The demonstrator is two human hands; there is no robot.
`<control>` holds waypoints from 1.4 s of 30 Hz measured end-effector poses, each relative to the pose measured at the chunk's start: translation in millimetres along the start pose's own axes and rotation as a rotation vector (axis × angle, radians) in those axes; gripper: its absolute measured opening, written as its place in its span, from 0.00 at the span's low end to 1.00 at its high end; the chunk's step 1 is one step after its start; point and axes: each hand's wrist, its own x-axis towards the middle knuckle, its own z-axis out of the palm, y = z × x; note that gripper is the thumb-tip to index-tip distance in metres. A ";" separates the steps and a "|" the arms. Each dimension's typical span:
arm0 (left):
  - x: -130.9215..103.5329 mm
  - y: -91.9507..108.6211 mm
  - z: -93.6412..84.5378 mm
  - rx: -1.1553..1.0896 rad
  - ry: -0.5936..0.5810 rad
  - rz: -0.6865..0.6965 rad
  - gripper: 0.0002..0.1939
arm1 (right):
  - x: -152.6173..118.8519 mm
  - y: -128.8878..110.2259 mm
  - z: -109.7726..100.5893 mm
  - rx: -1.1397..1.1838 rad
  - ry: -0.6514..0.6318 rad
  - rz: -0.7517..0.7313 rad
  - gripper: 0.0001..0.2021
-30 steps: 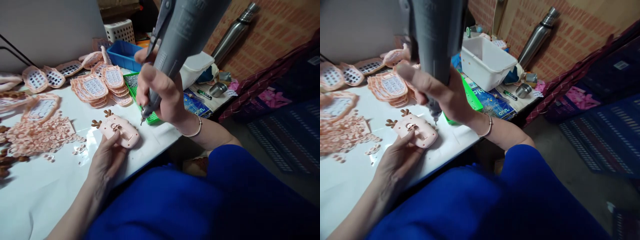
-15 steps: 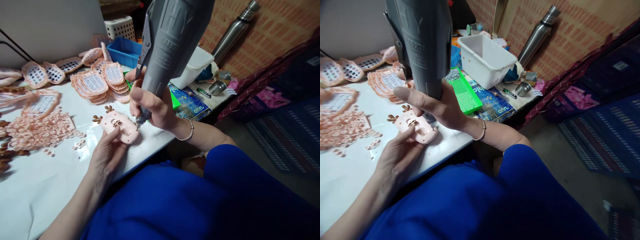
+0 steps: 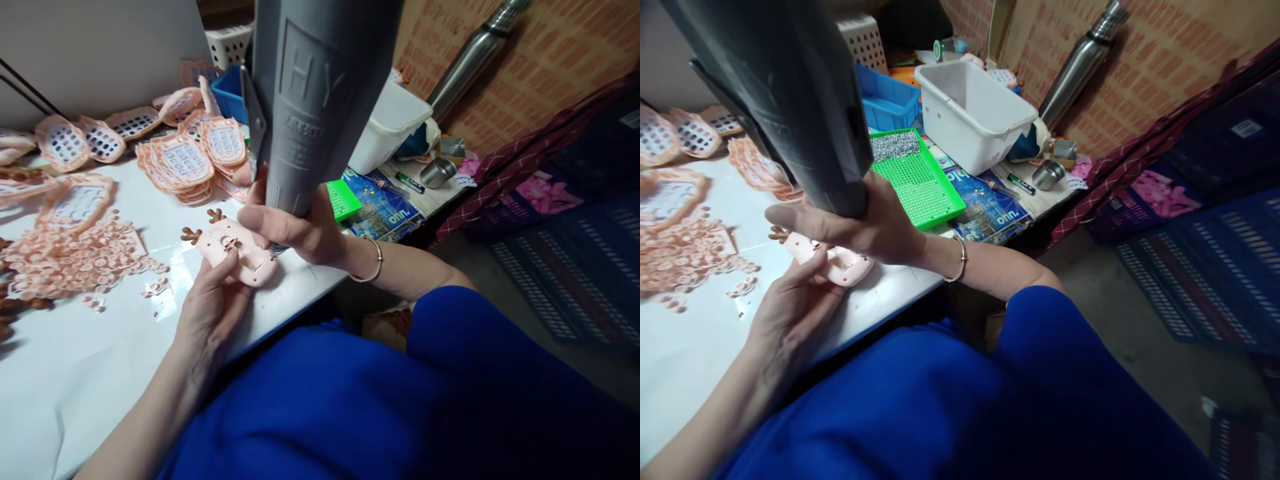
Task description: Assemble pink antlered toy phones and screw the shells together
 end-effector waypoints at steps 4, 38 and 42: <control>2.6 -0.6 -1.7 0.004 0.003 0.010 0.24 | -3.7 2.0 3.7 -0.053 0.008 -0.086 0.18; 2.4 -2.1 3.4 0.067 0.153 -0.078 0.17 | 106.4 55.9 -103.3 -0.149 0.400 -0.195 0.37; 2.6 -1.9 2.3 0.065 0.124 -0.077 0.16 | 104.8 52.7 -102.5 -0.167 0.413 -0.198 0.38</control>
